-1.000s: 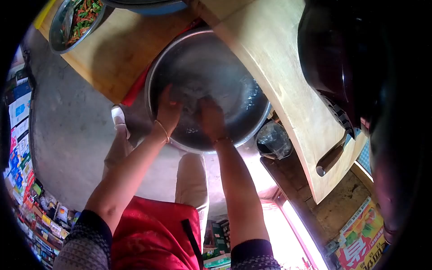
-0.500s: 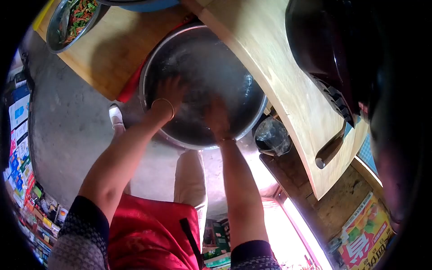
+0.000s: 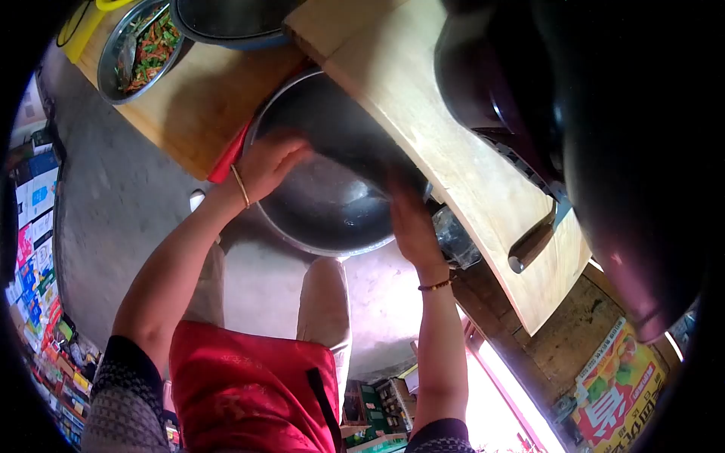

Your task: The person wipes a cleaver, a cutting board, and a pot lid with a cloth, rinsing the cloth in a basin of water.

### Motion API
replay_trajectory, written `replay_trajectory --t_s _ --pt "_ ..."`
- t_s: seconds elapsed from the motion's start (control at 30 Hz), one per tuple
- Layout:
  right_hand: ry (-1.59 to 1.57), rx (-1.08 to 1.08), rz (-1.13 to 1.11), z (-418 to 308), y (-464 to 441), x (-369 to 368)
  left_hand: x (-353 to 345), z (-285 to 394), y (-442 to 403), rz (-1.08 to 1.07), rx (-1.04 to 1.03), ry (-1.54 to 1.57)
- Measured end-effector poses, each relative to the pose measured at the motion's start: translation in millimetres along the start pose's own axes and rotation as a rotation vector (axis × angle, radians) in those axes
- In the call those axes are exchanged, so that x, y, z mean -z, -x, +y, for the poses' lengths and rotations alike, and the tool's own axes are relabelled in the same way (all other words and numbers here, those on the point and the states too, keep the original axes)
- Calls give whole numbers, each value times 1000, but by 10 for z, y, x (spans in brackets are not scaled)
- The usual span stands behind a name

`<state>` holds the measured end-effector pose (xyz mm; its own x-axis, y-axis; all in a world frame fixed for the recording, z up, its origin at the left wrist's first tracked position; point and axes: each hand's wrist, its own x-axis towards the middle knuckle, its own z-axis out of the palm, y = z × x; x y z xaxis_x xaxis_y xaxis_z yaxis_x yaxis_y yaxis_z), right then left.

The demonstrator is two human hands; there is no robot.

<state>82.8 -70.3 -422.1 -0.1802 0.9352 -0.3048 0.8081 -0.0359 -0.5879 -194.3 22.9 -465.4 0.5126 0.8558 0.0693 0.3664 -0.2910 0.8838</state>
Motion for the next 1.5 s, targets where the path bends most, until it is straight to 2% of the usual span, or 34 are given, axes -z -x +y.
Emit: replay_trajectory --t_s 0.07,0.13,0.17,0.23,0.3,0.4,0.47,0.57,0.6,0.63,0.67,0.7,0.73,0.77,0.8,0.83,0.87,0.93,0.97,1.0,1.03,1.1,1.17,1.23,1.27,1.33,1.37,1.4,1.43,1.47,1.5 --pt "-61 -55 -13 -19 106 85 58 133 -17 -5 -14 44" --pt "-243 -251 105 -150 144 191 142 289 -44 -11 -21 82" --pt "-246 -251 107 -182 175 213 162 370 -58 15 -40 120" --pt "-484 -199 304 -270 225 271 276 594 -111 36 -57 161" --pt "-552 -136 329 -351 207 290 405 786 -192 27 -41 194" --pt "-565 -161 343 -216 70 137 262 495 -359 51 -29 202" --pt "-127 -238 383 -72 -191 -27 149 254 -457 36 -6 117" --pt "-79 -270 239 524 -524 -430 -67 -69 -538 20 67 13" --pt "-80 -273 234 748 -604 -635 -109 -116 -543 -5 228 -5" --pt "-167 -164 261 970 -663 -854 -153 -164 -536 -32 387 -24" --pt "-254 -56 289 1080 -680 -986 -248 -282 -473 -38 391 -24" --pt "-258 -59 288 1031 -682 -1017 -377 -459 -373 77 285 -86" --pt "55 47 274 925 -678 -1044 -439 -540 -315 192 178 -147" --pt "368 152 254 806 -654 -1093 -514 -609 -243 188 182 -145" --pt "281 -10 183 754 -606 -1201 -562 -598 -145 172 286 -169" --pt "278 -13 177 631 -577 -1253 -606 -597 -59 156 390 -193" --pt "348 -20 90 513 -560 -1286 -643 -607 -16 152 395 -195" --pt "414 -25 -2 424 -509 -1318 -712 -622 62 -18 138 -579" --pt "498 32 -105 443 -504 -1288 -735 -627 88 -13 138 -578" --pt "588 90 -206 488 -523 -1239 -767 -627 92 -118 -12 -684" --pt "597 89 -207 581 -518 -1226 -813 -639 87 -225 -162 -784" --pt "537 -81 -53 713 -449 -1274 -908 -766 -16 -243 -165 -850" --pt "580 -55 -28 744 -390 -1315 -1049 -817 -60 -265 -169 -920" --pt "618 -28 0 648 -354 -1263 -1173 -766 -76 -542 82 -807" --pt "611 -92 40 591 -343 -1217 -1207 -733 -77 -544 86 -806" --pt "606 -156 89 477 -388 -1129 -1118 -509 -125 -937 224 -842" --pt "390 -20 168 412 -449 -1122 -1036 -395 -83 -932 224 -847" --pt "171 115 245 333 -516 -1118 -934 -262 6 -725 152 -789" --pt "168 114 251 196 -573 -1083 -874 -155 86 -524 79 -726" --pt "-239 25 167 58 -621 -1045 -854 -70 134 -528 77 -731" --pt "-645 -62 77 -26 -665 -1023 -832 5 162 -291 96 -535"
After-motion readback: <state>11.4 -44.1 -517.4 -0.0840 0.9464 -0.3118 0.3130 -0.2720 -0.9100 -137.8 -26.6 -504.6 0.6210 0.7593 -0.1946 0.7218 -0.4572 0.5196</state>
